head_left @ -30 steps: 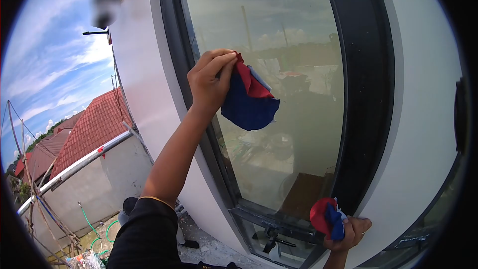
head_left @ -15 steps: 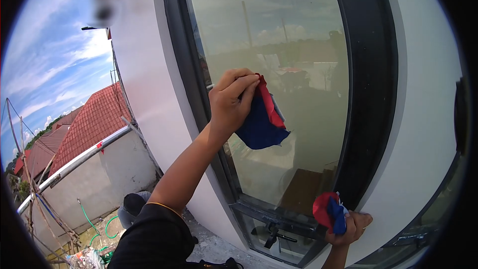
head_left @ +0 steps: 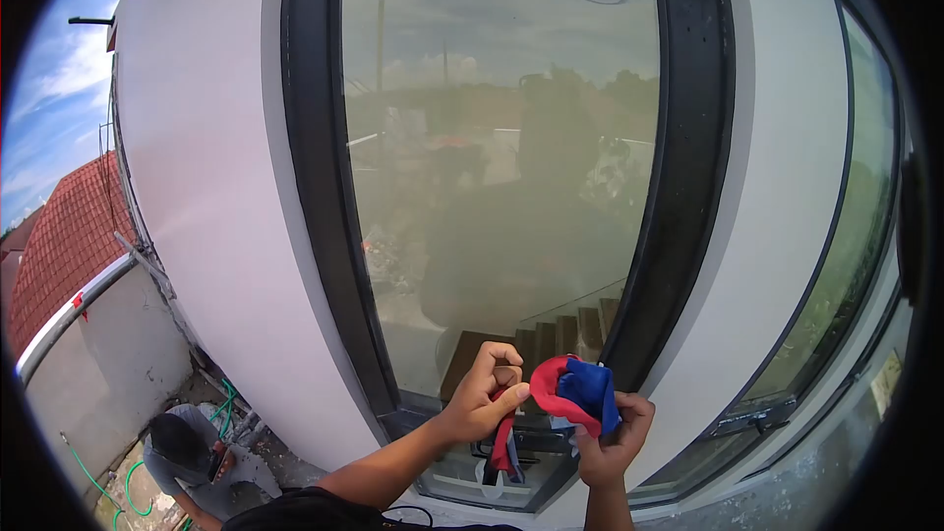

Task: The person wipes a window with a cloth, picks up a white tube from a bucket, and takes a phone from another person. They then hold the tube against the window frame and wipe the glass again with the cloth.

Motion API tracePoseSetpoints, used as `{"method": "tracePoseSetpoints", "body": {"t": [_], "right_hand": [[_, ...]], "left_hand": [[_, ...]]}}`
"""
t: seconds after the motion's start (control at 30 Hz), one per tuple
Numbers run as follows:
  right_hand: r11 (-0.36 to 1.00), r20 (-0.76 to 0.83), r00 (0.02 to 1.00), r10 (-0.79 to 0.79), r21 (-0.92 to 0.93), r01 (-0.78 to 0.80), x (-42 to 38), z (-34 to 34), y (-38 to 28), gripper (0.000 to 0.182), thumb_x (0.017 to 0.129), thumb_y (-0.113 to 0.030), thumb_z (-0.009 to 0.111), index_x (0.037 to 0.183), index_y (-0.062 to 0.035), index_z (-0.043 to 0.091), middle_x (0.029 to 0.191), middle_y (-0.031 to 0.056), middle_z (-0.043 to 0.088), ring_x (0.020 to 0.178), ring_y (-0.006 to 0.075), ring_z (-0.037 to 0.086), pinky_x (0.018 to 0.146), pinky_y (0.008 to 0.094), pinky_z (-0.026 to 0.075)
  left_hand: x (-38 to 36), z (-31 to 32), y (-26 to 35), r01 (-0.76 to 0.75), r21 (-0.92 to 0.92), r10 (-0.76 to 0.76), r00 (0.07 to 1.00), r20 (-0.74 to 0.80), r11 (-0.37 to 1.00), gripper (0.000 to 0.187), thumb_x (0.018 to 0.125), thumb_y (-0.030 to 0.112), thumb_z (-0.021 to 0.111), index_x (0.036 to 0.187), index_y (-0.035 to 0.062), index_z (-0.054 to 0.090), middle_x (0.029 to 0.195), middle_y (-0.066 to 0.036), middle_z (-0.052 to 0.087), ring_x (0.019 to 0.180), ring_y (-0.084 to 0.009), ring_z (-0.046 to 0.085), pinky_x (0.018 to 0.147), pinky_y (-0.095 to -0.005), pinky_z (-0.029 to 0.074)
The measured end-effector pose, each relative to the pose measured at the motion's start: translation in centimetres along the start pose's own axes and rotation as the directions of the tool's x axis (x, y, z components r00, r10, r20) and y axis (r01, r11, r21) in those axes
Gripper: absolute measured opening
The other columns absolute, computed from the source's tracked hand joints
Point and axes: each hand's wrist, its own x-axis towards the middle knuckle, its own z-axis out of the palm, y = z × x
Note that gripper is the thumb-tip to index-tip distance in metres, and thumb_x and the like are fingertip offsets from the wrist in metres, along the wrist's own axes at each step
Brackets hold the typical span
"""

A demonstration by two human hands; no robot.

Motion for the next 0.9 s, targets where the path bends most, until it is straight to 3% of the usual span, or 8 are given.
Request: {"method": "tracePoseSetpoints", "body": {"t": [0.03,0.13,0.27,0.4,0.57,0.67,0.8,0.9], "right_hand": [[0.997,0.065,0.998,-0.016,-0.069,0.021,-0.3,0.7,0.2,0.047,0.078,-0.011,0.075,0.120,-0.0013,0.056,0.112,0.0143,0.058,0.104,0.0239,0.058,0.092,0.0369,0.048],[0.946,0.358,0.930,-0.086,-0.263,0.189,0.8,2.8,-1.5,0.037,0.071,-0.008,0.083,0.105,-0.0057,0.068,0.113,0.0150,0.064,0.106,0.0269,0.060,0.090,0.0377,0.049],[0.868,0.370,0.907,-0.201,-0.361,0.340,-0.2,6.4,-5.3,0.033,0.074,-0.018,0.087,0.101,-0.0051,0.073,0.119,0.0159,0.062,0.107,0.0263,0.060,0.087,0.0372,0.050],[0.986,0.612,0.788,0.068,-0.162,0.041,-1.2,11.2,-7.4,0.045,0.077,-0.024,0.088,0.114,-0.0046,0.072,0.124,0.0168,0.062,0.115,0.0318,0.062,0.095,0.0410,0.052],[0.999,0.745,0.666,0.040,-0.048,-0.007,-1.0,14.2,-5.5,0.043,0.085,-0.009,0.076,0.126,-0.0065,0.065,0.130,0.0132,0.065,0.119,0.0329,0.065,0.098,0.0388,0.054],[0.983,0.635,0.765,0.105,-0.183,0.017,4.5,13.5,-9.0,0.040,0.085,0.001,0.066,0.125,-0.0040,0.066,0.118,0.0141,0.072,0.104,0.0332,0.072,0.093,0.0368,0.056],[0.799,0.431,0.865,-0.257,-0.408,0.441,15.7,11.3,-12.9,0.032,0.085,0.004,0.064,0.116,-0.0009,0.072,0.096,0.0132,0.072,0.084,0.0273,0.071,0.077,0.0322,0.054],[0.455,0.341,0.829,-0.443,-0.711,0.536,23.2,13.2,-18.2,0.031,0.084,-0.030,0.086,0.095,-0.0027,0.076,0.078,0.0086,0.069,0.068,0.0245,0.067,0.065,0.0329,0.052]], "left_hand": [[-1.3,0.0,-0.2,0.069,-0.111,-0.056,0.992,0.116,0.991,0.052,0.101,0.018,0.065,0.141,0.0072,0.033,0.108,-0.008,0.059,0.087,-0.0080,0.054,0.080,-0.0248,0.046],[-2.4,-0.3,-2.6,-0.056,-0.105,0.059,0.998,0.023,0.993,0.057,0.099,0.024,0.069,0.143,0.0062,0.038,0.113,-0.007,0.060,0.091,-0.0102,0.059,0.084,-0.0264,0.050],[-4.7,-2.9,0.0,-0.045,-0.087,0.005,0.911,-0.413,0.995,0.047,0.102,0.027,0.066,0.136,0.0051,0.044,0.112,-0.006,0.057,0.096,-0.0131,0.060,0.084,-0.0277,0.050],[-5.0,-4.5,2.3,-0.310,0.189,0.353,0.657,-0.666,0.932,0.043,0.106,0.037,0.054,0.132,0.0037,0.042,0.116,-0.009,0.051,0.096,-0.0141,0.058,0.084,-0.0301,0.048],[-6.6,-7.1,4.4,-0.390,0.257,0.461,0.643,-0.612,0.884,0.053,0.103,0.049,0.053,0.130,0.0056,0.039,0.111,-0.006,0.046,0.102,-0.0160,0.052,0.085,-0.0319,0.045],[-6.9,-12.6,4.0,-0.501,0.446,0.665,0.468,-0.581,0.742,0.054,0.099,0.054,0.057,0.121,0.0069,0.043,0.104,-0.007,0.045,0.098,-0.0195,0.049,0.083,-0.0350,0.043],[-9.4,-19.9,4.3,-0.345,0.760,0.831,0.312,-0.460,0.550,0.043,0.089,0.053,0.059,0.094,0.0111,0.051,0.093,-0.006,0.040,0.087,-0.0229,0.041,0.075,-0.0393,0.039],[-10.4,-20.2,2.3,-0.241,0.801,0.802,0.426,-0.419,0.547,0.045,0.084,0.052,0.065,0.087,0.0089,0.053,0.094,-0.008,0.041,0.086,-0.0238,0.044,0.074,-0.0404,0.040]]}}
